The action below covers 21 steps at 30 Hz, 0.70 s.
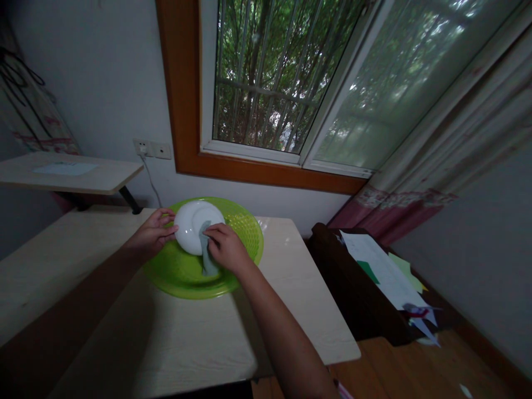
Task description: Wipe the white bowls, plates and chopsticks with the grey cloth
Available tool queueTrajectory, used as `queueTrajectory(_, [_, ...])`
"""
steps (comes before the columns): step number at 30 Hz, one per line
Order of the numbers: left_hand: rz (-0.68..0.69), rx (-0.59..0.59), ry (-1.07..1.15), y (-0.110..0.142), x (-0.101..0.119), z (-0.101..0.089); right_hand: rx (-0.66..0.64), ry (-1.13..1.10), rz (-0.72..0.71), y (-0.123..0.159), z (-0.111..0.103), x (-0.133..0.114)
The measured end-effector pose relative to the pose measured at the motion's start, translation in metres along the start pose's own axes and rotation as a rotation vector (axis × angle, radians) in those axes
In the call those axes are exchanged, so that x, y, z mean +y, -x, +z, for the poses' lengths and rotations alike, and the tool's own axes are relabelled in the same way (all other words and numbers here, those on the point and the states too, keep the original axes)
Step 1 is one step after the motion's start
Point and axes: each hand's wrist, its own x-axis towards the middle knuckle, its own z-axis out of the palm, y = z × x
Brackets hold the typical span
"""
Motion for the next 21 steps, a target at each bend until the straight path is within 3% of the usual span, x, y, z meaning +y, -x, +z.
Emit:
queueTrajectory(3, [-0.008, -0.031, -0.016, -0.001, -0.002, 0.000, -0.064, -0.002, -0.108, 0.000, 0.000, -0.005])
queueTrajectory(6, [-0.016, -0.102, -0.039, 0.000, -0.003, 0.001, -0.032, 0.029, -0.108, -0.001, -0.001, -0.004])
queueTrajectory(10, [0.000, -0.151, -0.042, 0.002, -0.002, 0.002, 0.108, 0.108, 0.038, -0.003, -0.001, 0.005])
queueTrajectory(14, [0.035, -0.097, -0.019, 0.004, 0.000, 0.002, 0.228, 0.138, 0.201, -0.002, -0.001, 0.015])
queueTrajectory(21, [0.058, 0.022, 0.021, 0.000, -0.003, -0.004, 0.199, 0.120, 0.353, 0.001, 0.001, 0.021])
